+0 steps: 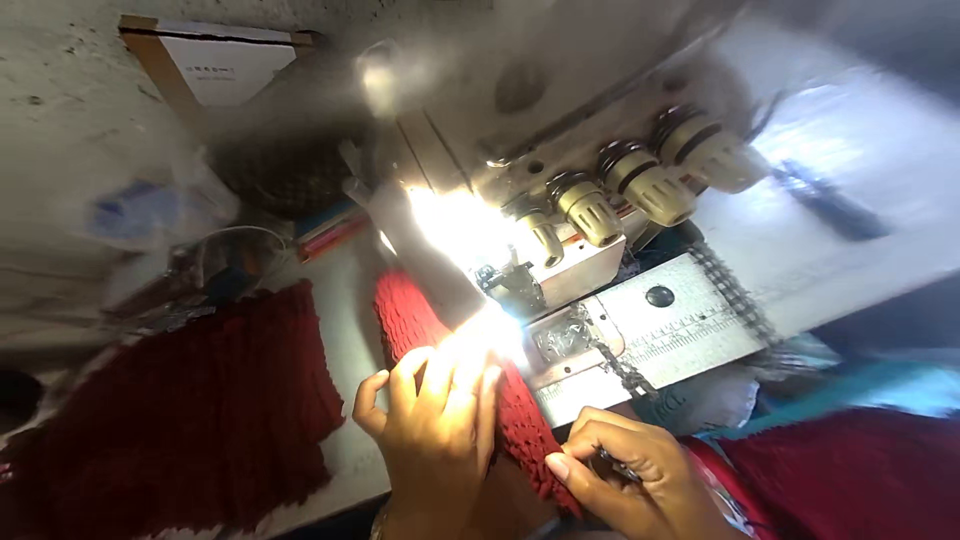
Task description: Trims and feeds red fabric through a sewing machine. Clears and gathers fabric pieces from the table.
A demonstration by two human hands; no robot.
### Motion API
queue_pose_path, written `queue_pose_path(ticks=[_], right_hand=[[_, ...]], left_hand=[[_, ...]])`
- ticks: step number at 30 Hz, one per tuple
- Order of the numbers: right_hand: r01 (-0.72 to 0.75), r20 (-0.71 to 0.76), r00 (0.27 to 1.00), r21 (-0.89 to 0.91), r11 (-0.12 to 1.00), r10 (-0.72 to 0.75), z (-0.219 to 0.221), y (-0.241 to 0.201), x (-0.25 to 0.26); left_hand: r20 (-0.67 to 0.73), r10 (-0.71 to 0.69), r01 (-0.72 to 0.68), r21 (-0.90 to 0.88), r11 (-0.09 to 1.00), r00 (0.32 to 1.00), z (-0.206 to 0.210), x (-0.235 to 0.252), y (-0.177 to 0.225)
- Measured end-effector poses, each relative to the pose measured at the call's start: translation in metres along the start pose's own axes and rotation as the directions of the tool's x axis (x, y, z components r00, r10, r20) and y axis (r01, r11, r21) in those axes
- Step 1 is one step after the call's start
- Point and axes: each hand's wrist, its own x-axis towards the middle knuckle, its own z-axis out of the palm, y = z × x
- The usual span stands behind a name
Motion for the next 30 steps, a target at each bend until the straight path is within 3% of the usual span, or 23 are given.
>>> queue_pose_path(ticks=[18,30], right_hand=[[-0.068,0.040,0.997,0.024,0.997,0.067,-0.001,-0.013,-0.001],[-0.094,0.067,0.994,0.034,0.995,0.091,0.007,-0.011,0.004]], left_hand=[[0.116,0.064,-0.078,0.120,0.990,0.991,0.007,0.000,0.009],[0.216,0.111,-0.100,-0.061,0.993,0.970,-0.008,0.005,-0.009]])
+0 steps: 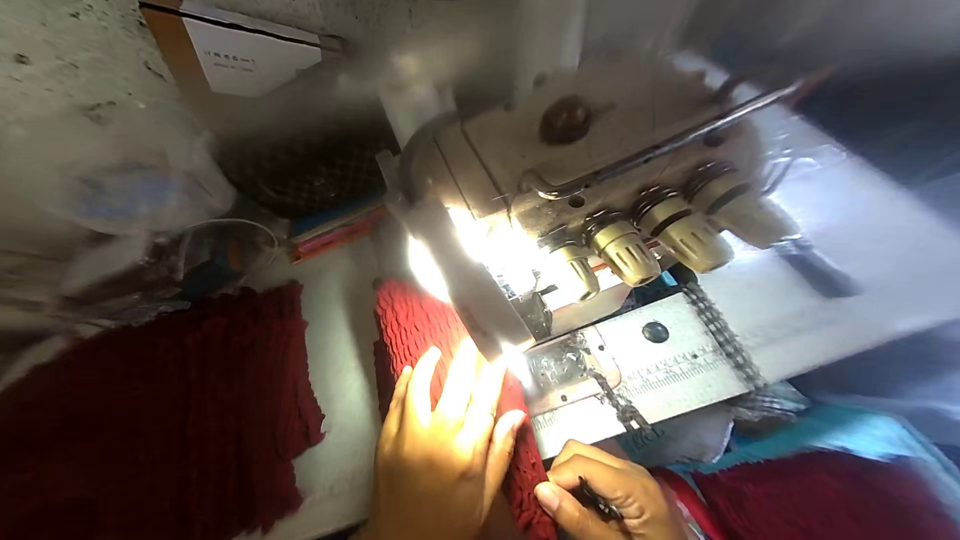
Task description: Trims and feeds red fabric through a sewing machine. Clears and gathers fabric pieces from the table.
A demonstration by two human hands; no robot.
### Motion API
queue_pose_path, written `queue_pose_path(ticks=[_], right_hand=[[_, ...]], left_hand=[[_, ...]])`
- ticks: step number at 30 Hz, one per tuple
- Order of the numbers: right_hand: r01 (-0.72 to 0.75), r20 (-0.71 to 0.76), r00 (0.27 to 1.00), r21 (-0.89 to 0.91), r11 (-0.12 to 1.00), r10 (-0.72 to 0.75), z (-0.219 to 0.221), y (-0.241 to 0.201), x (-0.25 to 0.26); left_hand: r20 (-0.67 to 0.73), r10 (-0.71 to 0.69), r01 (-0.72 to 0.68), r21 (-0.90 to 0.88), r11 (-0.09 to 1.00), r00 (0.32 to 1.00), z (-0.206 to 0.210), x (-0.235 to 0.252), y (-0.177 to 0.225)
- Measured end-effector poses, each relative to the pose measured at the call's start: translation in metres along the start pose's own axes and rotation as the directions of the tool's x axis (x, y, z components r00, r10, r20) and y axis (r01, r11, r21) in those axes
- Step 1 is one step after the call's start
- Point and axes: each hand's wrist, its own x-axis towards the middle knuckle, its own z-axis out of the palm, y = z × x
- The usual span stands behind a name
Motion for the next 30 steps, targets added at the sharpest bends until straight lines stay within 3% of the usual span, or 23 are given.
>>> queue_pose_path(ticks=[8,13,30], right_hand=[[0.001,-0.027,1.000,0.026,1.000,-0.001,0.003,0.005,0.006],[0.013,-0.077,0.997,0.044,0.999,-0.010,0.002,0.007,0.011],[0.127,-0.144,0.981,-0.005,0.992,-0.127,0.003,0.018,0.027]], left_hand=[[-0.021,0.035,-0.034,0.017,0.999,0.999,0.007,0.005,-0.013],[-0.069,0.073,-0.065,0.119,0.991,0.995,0.003,0.008,-0.004],[0.011,0.083,-0.083,0.034,0.996,0.997,0.005,0.013,-0.014]])
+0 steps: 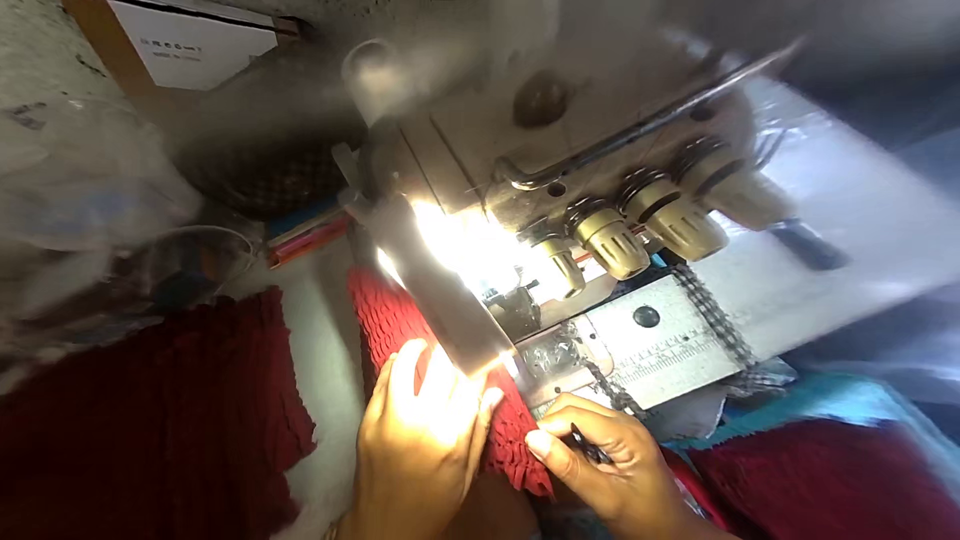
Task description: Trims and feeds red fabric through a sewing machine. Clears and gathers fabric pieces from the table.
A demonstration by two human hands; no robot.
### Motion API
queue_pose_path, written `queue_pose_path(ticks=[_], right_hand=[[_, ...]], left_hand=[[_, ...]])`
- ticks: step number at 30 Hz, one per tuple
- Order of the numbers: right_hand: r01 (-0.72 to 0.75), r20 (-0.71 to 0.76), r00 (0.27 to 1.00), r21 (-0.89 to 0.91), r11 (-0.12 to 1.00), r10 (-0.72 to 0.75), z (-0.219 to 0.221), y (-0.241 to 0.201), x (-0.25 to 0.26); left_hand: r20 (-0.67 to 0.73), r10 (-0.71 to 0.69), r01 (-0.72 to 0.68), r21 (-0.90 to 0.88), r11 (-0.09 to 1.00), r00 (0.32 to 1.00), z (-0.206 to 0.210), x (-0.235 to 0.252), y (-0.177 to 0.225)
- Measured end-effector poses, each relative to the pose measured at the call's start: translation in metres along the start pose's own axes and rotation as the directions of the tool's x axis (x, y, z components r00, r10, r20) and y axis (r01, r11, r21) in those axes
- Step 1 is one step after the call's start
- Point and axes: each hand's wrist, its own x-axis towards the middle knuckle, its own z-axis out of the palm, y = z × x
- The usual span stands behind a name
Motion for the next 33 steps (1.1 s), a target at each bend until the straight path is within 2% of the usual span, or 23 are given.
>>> queue_pose_path(ticks=[5,9,16,20,23,26,29,33], right_hand=[[-0.002,-0.019,1.000,-0.021,1.000,0.002,0.003,0.002,0.007],[-0.003,-0.032,0.999,-0.023,1.000,0.003,0.005,0.003,0.011],[0.004,-0.028,1.000,-0.038,0.999,-0.005,0.004,0.001,0.010],[0.009,-0.034,0.999,-0.036,0.999,-0.010,0.007,-0.001,0.014],[0.005,-0.033,0.999,-0.026,1.000,-0.006,0.010,-0.003,0.020],[-0.019,-0.040,0.999,-0.009,1.000,0.019,0.011,-0.004,0.025],[-0.041,-0.043,0.998,-0.002,0.999,0.041,0.011,-0.004,0.028],[-0.079,-0.032,0.996,0.004,0.997,0.079,0.010,-0.007,0.025]], left_hand=[[-0.030,-0.051,0.051,0.027,0.998,0.998,-0.002,-0.004,0.008],[-0.016,-0.069,0.067,-0.069,0.995,0.998,0.000,-0.007,0.005],[-0.007,-0.134,0.133,-0.111,0.985,0.991,0.002,-0.013,0.013],[-0.020,-0.113,0.109,-0.134,0.985,0.993,0.006,-0.010,0.004],[-0.020,-0.044,0.041,-0.121,0.992,0.999,0.004,-0.009,-0.007],[-0.109,-0.003,-0.003,-0.047,0.999,0.994,-0.004,-0.013,0.003],[-0.243,-0.077,0.064,-0.061,0.996,0.967,0.002,-0.026,0.024],[-0.293,-0.194,0.166,-0.118,0.979,0.936,0.017,-0.040,0.038]])
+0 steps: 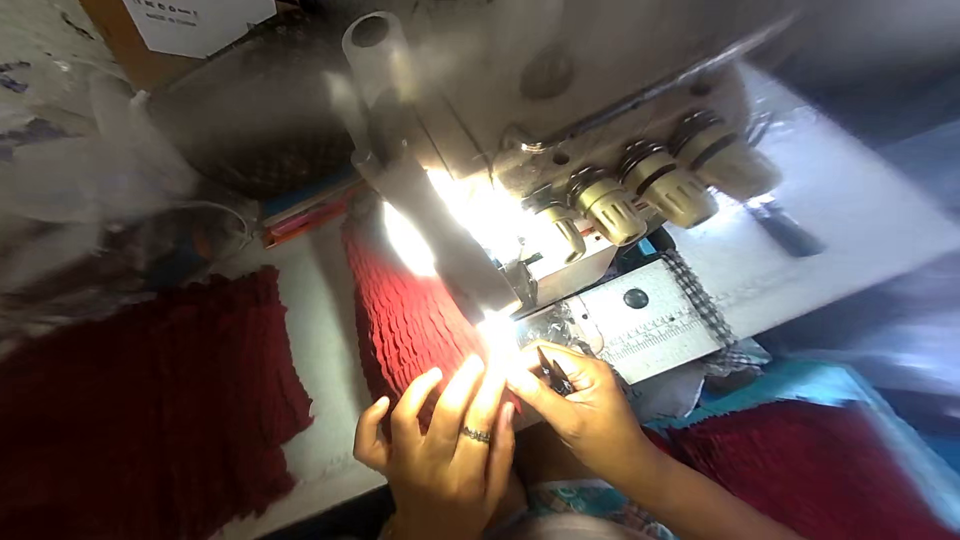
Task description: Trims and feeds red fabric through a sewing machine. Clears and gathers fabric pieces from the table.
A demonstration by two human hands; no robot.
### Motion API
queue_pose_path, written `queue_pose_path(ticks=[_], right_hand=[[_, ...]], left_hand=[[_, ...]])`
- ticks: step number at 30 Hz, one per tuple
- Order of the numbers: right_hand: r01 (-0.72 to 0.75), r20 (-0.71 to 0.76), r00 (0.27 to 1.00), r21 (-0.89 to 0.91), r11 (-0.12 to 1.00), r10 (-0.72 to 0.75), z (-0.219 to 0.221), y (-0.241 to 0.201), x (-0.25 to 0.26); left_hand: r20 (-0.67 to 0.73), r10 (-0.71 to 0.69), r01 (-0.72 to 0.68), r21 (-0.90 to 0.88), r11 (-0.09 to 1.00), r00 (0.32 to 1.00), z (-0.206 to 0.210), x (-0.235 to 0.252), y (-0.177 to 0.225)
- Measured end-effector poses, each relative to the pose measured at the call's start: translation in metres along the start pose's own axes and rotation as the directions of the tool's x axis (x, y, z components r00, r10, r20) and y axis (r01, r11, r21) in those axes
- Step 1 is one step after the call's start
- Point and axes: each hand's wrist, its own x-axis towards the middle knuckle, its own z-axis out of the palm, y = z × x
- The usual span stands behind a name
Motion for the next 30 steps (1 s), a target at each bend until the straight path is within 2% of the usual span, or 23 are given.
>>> queue_pose_path(ticks=[7,11,13,18,23,26,30], right_hand=[[-0.166,0.052,0.986,0.205,0.965,0.158,-0.010,-0.011,-0.014],[-0.192,0.022,0.981,0.189,0.963,0.191,-0.010,-0.015,-0.016],[-0.173,-0.006,0.984,0.172,0.970,0.177,-0.010,-0.014,-0.017],[-0.030,0.006,1.000,0.054,0.998,0.030,-0.011,-0.011,-0.023],[-0.004,0.013,1.000,0.047,0.999,0.003,-0.008,-0.010,-0.027],[-0.002,0.001,1.000,0.054,0.999,0.002,-0.007,-0.010,-0.028],[0.017,-0.001,1.000,0.044,0.999,-0.017,-0.007,-0.011,-0.030]], left_hand=[[-0.034,-0.038,0.037,-0.029,0.999,0.999,0.004,-0.010,0.003],[-0.058,-0.067,0.064,-0.043,0.997,0.996,0.004,-0.012,0.005],[-0.066,-0.090,0.086,-0.062,0.994,0.994,0.004,-0.013,0.006],[-0.079,-0.192,0.180,-0.135,0.974,0.978,0.004,-0.014,0.013],[-0.064,-0.312,0.294,-0.204,0.934,0.948,0.002,-0.012,0.021],[-0.084,-0.318,0.293,-0.221,0.930,0.944,0.003,-0.011,0.022],[-0.121,-0.248,0.226,-0.171,0.959,0.961,0.001,-0.015,0.019]])
